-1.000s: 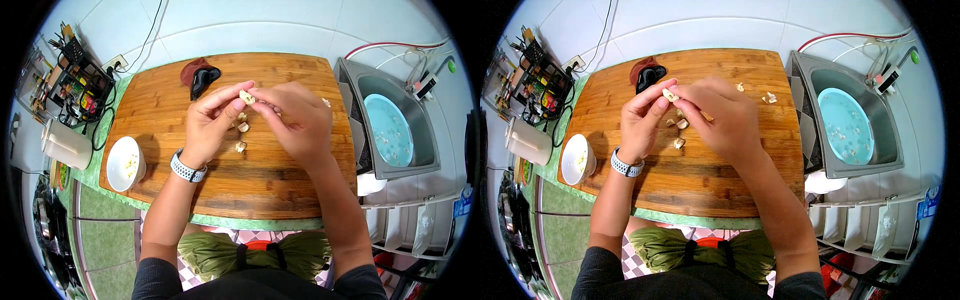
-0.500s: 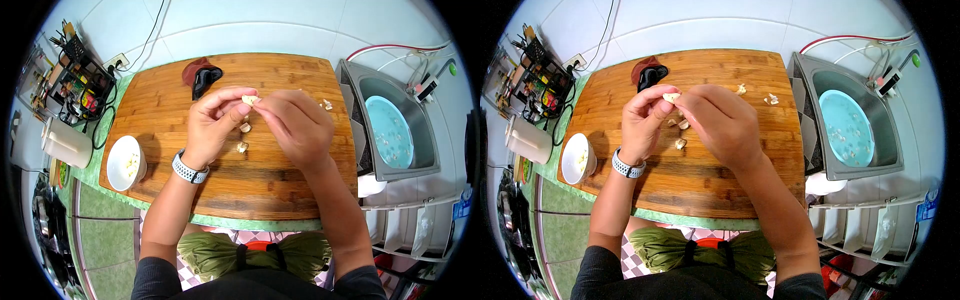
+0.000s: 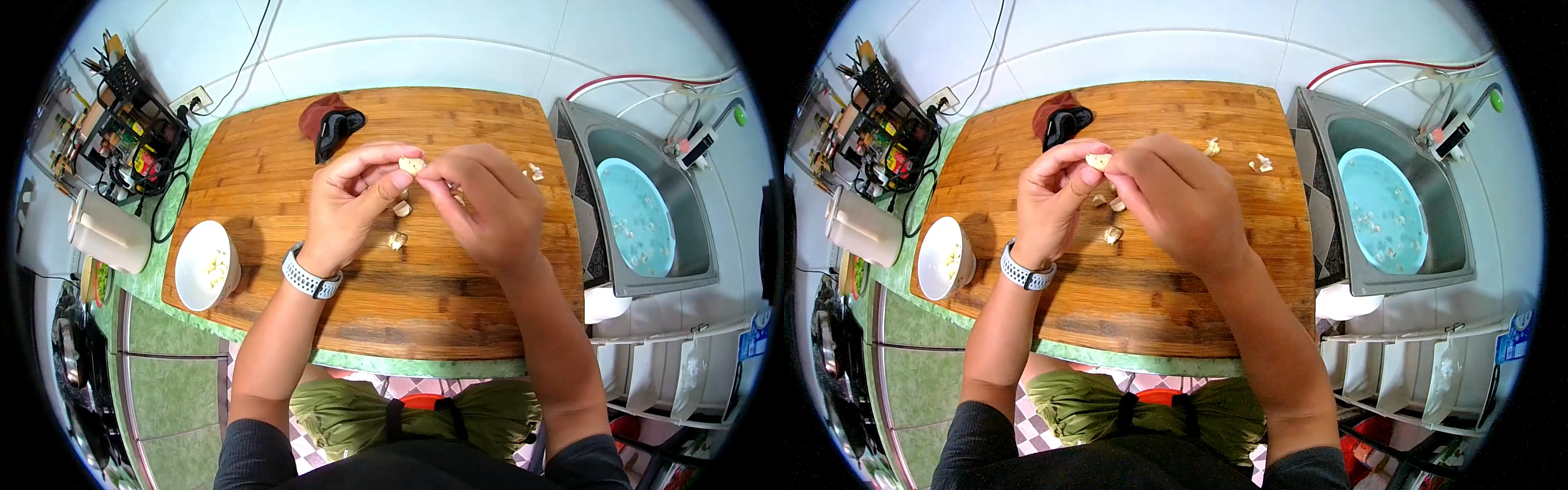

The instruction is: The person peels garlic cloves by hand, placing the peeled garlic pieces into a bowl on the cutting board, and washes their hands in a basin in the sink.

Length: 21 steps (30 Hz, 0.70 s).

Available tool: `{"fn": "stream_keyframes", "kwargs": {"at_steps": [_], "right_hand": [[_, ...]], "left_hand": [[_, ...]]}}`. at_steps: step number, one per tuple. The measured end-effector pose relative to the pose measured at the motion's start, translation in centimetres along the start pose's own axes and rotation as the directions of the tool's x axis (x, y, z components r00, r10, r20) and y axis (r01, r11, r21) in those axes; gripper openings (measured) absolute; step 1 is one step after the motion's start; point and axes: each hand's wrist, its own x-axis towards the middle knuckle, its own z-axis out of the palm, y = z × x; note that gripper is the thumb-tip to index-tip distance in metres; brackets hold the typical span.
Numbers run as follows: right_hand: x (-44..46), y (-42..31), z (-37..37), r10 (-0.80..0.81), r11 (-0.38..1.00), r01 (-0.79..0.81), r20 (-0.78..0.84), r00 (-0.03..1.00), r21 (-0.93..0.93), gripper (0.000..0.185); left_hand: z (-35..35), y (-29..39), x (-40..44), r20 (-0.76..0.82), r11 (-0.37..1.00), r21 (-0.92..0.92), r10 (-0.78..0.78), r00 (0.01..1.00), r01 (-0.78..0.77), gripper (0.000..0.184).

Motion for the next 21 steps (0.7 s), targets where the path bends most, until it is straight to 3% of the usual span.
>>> {"fn": "stream_keyframes", "kwargs": {"at_steps": [6, 9, 21], "right_hand": [[-0.28, 0.00, -0.18, 0.105, 0.994, -0.106, 0.056, 0.993, 0.008, 0.019], [-0.06, -0.07, -0.22, 0.157, 0.985, -0.156, -0.001, 0.988, 0.076, 0.018], [-0.15, 0.31, -0.16, -0.041, 0.999, 0.041, -0.026, 0.999, -0.035, 0.019]], "left_hand": [[0.10, 0.35, -0.04, -0.036, 0.993, -0.095, -0.073, 0.997, 0.070, 0.028], [0.07, 0.52, -0.02, -0.041, 0.990, -0.124, -0.078, 0.996, 0.072, 0.028], [0.19, 0.21, -0.02, -0.020, 0.995, -0.101, -0.031, 0.999, 0.029, 0.024]]}}
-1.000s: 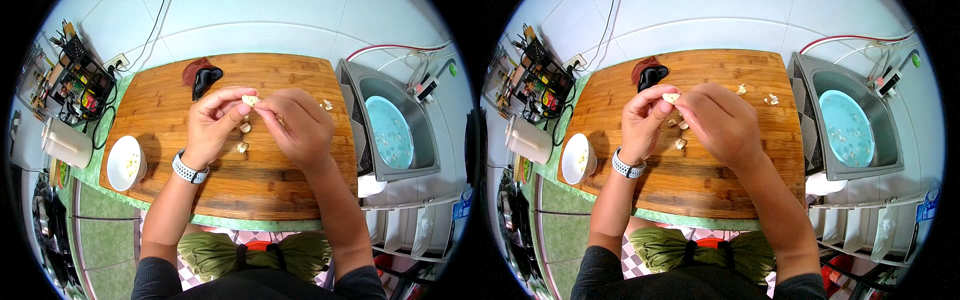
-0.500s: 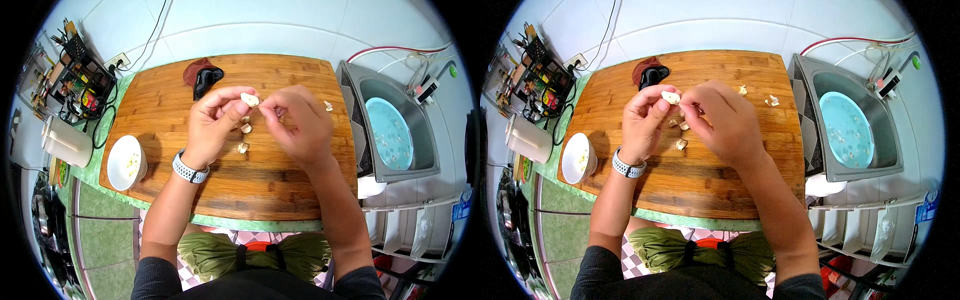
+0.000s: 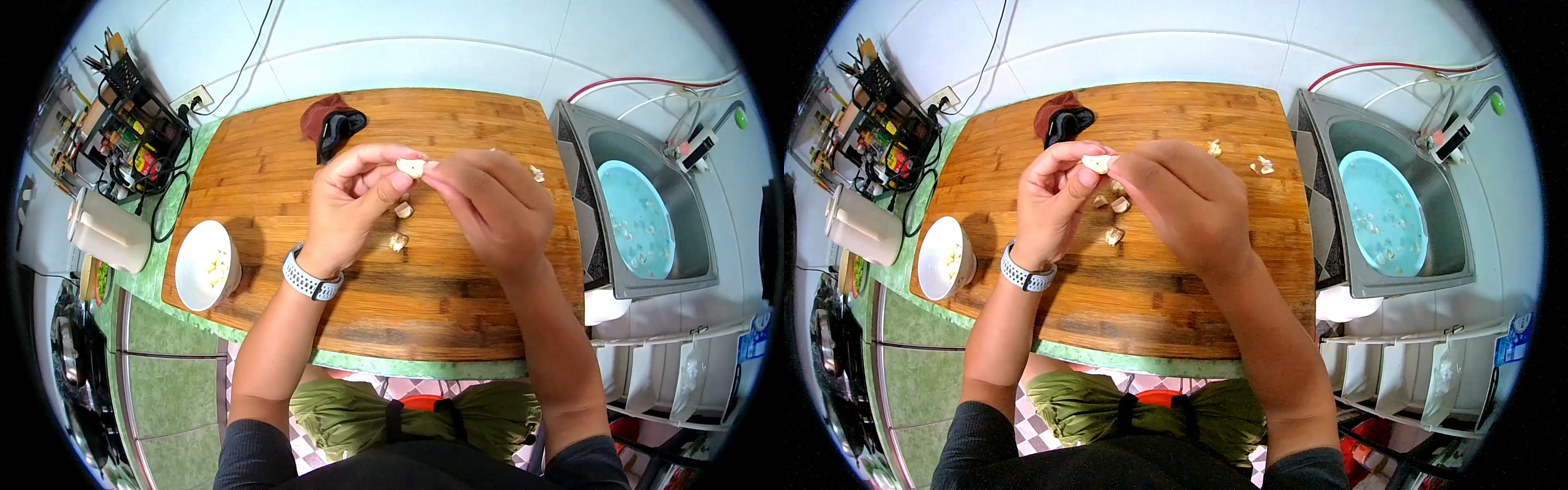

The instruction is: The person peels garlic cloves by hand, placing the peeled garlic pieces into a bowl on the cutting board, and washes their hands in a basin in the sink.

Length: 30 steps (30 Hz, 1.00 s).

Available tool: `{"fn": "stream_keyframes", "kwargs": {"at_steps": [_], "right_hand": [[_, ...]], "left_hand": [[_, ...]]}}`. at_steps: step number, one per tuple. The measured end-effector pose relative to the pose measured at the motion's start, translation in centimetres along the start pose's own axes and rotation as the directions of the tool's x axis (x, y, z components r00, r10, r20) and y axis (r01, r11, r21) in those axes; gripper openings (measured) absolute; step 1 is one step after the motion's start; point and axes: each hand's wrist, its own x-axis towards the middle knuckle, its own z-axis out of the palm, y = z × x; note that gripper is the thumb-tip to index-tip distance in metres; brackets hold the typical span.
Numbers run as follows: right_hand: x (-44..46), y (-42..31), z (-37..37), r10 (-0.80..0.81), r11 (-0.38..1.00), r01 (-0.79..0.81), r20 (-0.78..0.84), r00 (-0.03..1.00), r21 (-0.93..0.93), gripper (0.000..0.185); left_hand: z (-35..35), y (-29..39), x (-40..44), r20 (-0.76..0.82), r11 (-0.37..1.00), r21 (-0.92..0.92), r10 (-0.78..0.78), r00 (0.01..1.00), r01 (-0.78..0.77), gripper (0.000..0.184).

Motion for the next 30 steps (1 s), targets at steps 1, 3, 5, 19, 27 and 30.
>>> {"fn": "stream_keyframes", "kwargs": {"at_steps": [1, 3, 5, 19, 27, 30], "right_hand": [[0.00, -0.03, 0.01, -0.004, 1.000, 0.004, -0.003, 1.000, 0.001, 0.020], [0.03, -0.03, -0.04, -0.009, 1.000, 0.009, -0.007, 1.000, 0.003, 0.021], [0.12, -0.03, -0.19, 0.000, 1.000, 0.000, 0.025, 1.000, -0.013, 0.021], [0.26, -0.04, -0.38, -0.014, 1.000, 0.014, 0.033, 0.999, 0.023, 0.023], [0.31, -0.32, -0.05, 0.024, 0.999, -0.025, 0.024, 0.999, 0.038, 0.021], [0.36, -0.27, -0.18, 0.020, 0.998, -0.022, 0.031, 0.999, 0.066, 0.019]], "left_hand": [[-0.05, 0.01, -0.03, 0.003, 1.000, -0.007, -0.003, 1.000, 0.003, 0.023], [-0.02, 0.04, -0.04, 0.006, 1.000, -0.015, -0.006, 1.000, 0.006, 0.023], [0.12, 0.14, -0.03, -0.009, 1.000, -0.012, -0.010, 1.000, 0.010, 0.023], [0.09, 0.26, -0.05, -0.010, 1.000, -0.014, -0.026, 1.000, 0.025, 0.023], [-0.11, 0.16, -0.07, 0.012, 0.998, -0.061, -0.025, 1.000, 0.026, 0.023], [-0.03, 0.17, -0.03, 0.009, 1.000, -0.002, 0.011, 1.000, -0.011, 0.023]]}}
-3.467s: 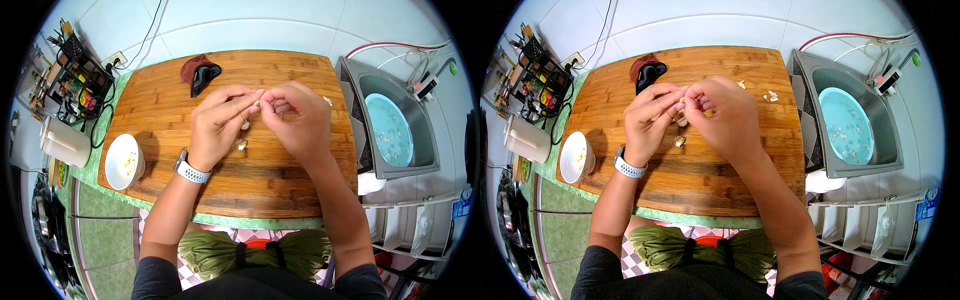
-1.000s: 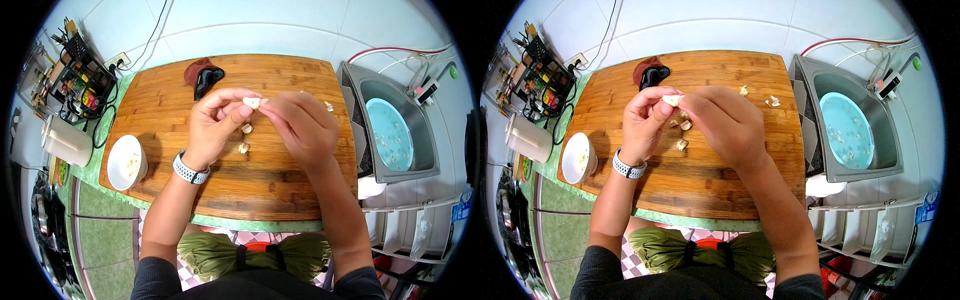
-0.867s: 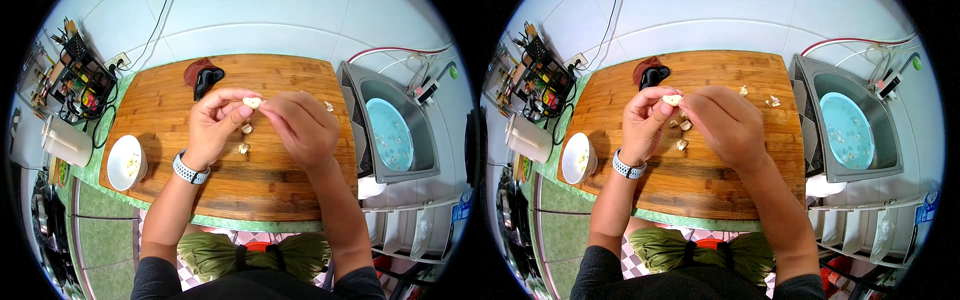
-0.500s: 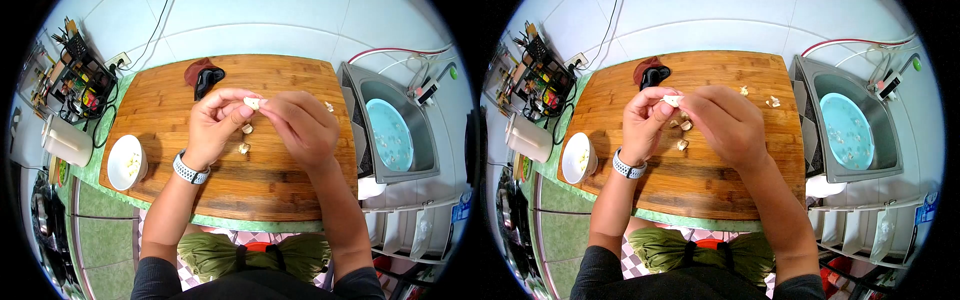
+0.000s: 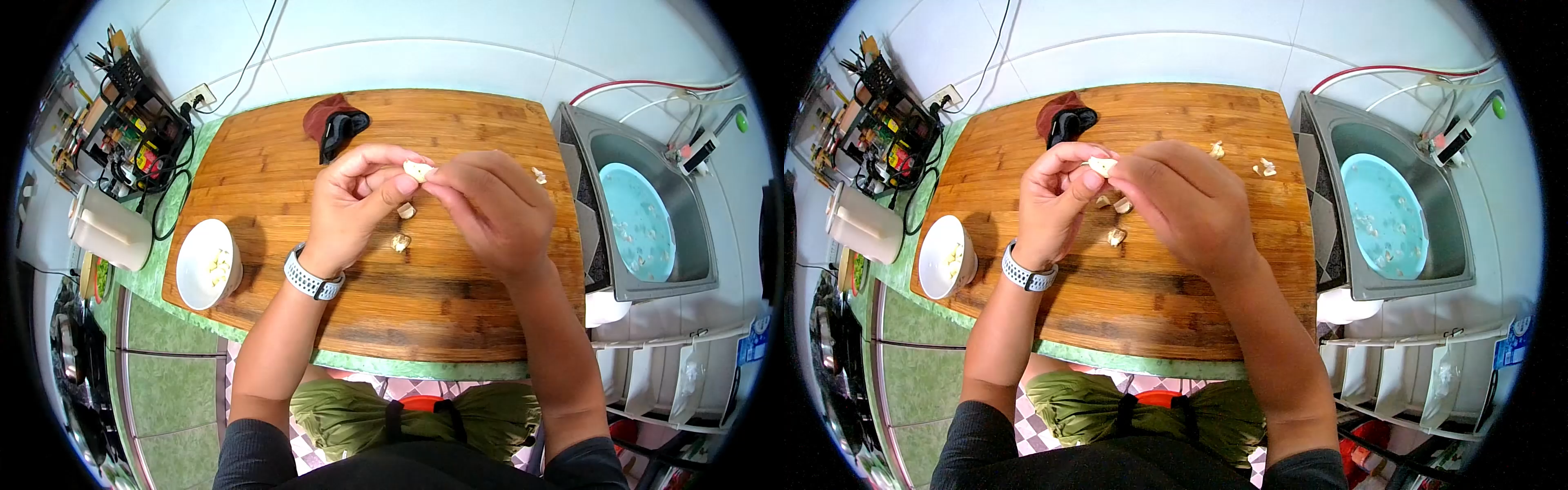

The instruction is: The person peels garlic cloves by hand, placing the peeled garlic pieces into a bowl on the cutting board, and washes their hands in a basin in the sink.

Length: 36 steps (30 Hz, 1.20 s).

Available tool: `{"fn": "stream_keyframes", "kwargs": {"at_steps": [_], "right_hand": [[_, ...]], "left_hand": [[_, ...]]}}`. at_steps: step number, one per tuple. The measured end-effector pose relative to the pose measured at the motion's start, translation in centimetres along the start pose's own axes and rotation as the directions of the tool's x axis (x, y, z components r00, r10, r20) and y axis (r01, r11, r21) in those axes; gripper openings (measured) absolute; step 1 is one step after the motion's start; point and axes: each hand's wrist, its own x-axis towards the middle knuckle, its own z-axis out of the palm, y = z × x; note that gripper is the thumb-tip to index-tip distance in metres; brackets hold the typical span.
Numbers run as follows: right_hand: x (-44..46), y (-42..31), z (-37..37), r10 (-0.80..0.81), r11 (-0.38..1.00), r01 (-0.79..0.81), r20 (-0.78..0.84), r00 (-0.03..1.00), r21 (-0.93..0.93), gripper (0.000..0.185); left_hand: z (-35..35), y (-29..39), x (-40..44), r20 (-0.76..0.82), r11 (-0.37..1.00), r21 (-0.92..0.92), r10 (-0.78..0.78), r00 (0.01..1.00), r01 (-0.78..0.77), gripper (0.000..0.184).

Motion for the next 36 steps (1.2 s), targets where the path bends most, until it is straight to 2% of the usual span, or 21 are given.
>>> {"fn": "stream_keyframes", "kwargs": {"at_steps": [12, 20, 23, 26, 36], "right_hand": [[-0.02, 0.04, -0.28, 0.073, 0.997, -0.076, 0.096, 0.993, 0.023, 0.015], [0.02, -0.17, -0.35, 0.136, 0.988, -0.143, 0.099, 0.986, 0.065, 0.014], [0.05, -0.01, -0.37, 0.178, 0.977, -0.186, 0.079, 0.981, 0.106, 0.014], [-0.05, 0.02, -0.36, 0.214, 0.965, -0.224, 0.084, 0.973, 0.137, 0.015], [0.09, 0.20, -0.35, 0.081, 0.994, -0.089, 0.114, 0.990, 0.069, 0.014]], "left_hand": [[-0.30, 0.08, -0.03, 0.033, 0.997, 0.070, 0.010, 0.999, -0.013, 0.023], [0.11, 0.27, -0.03, 0.039, 0.989, -0.143, -0.025, 0.999, 0.030, 0.025], [-0.40, 0.62, -0.10, 0.060, 0.990, -0.102, -0.097, 0.993, 0.102, 0.025], [-0.30, 0.34, -0.02, 0.029, 0.995, -0.084, -0.051, 0.998, 0.053, 0.027], [-0.32, 0.14, -0.09, 0.035, 0.999, -0.014, -0.043, 0.998, 0.043, 0.023]]}}
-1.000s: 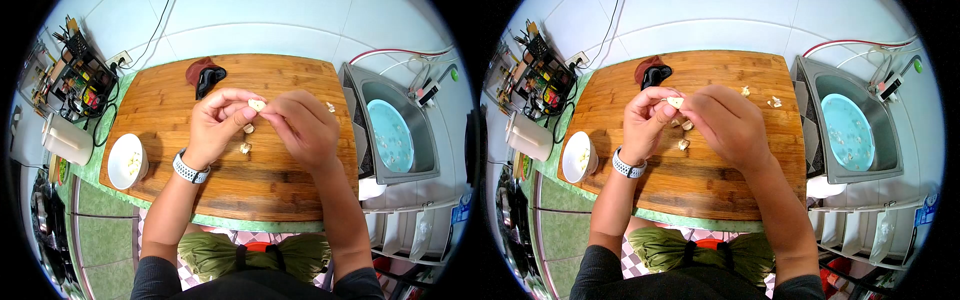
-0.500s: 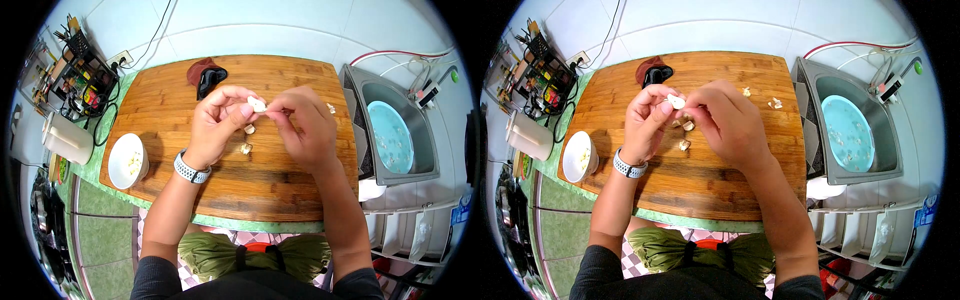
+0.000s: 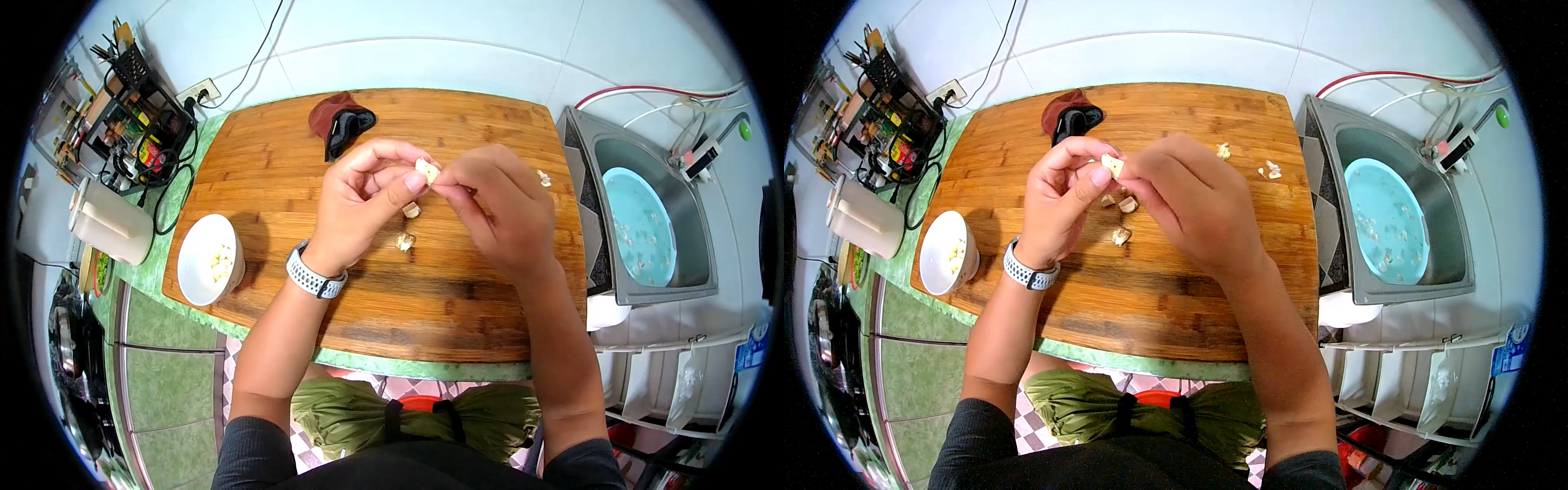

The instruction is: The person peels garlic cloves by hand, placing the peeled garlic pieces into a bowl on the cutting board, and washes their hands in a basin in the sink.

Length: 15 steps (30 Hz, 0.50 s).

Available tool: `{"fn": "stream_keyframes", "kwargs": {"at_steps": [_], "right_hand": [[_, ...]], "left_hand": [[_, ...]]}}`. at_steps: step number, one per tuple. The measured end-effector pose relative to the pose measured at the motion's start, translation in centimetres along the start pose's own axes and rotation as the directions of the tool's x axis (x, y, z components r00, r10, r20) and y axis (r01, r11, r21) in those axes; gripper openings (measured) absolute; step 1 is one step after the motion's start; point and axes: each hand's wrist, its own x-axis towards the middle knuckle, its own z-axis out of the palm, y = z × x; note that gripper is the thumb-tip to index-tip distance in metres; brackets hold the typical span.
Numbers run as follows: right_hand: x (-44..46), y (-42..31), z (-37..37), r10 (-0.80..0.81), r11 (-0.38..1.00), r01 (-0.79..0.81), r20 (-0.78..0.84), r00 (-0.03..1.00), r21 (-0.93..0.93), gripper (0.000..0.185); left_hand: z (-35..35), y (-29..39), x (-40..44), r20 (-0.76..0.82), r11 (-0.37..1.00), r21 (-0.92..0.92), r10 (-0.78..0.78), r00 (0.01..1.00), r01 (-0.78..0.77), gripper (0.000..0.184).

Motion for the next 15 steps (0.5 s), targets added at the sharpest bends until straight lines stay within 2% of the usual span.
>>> {"fn": "stream_keyframes", "kwargs": {"at_steps": [3, 5, 9, 11, 15], "right_hand": [[0.00, -0.13, -0.06, 0.029, 1.000, -0.029, 0.040, 0.999, -0.006, 0.013], [-0.06, -0.41, -0.04, 0.128, 0.991, -0.129, 0.033, 0.991, 0.043, 0.012], [-0.20, -0.20, 0.03, 0.170, 0.981, -0.172, 0.029, 0.985, 0.093, 0.013], [-0.16, -0.27, -0.04, 0.265, 0.953, -0.264, 0.012, 0.964, 0.148, 0.012], [-0.09, -0.15, -0.17, 0.337, 0.917, -0.326, -0.013, 0.941, 0.228, 0.010]], "left_hand": [[-0.05, 0.02, 0.00, 0.008, 1.000, 0.022, -0.003, 1.000, 0.003, 0.023], [0.05, 0.24, -0.02, -0.002, 0.999, -0.021, -0.037, 0.999, 0.037, 0.024], [0.12, 0.26, 0.11, 0.000, 0.999, -0.048, -0.017, 1.000, 0.017, 0.024], [0.05, 0.30, 0.21, 0.005, 0.994, -0.109, -0.027, 1.000, 0.027, 0.024], [0.52, 0.91, 0.12, -0.016, 0.995, -0.070, -0.068, 0.998, 0.067, 0.019]]}}
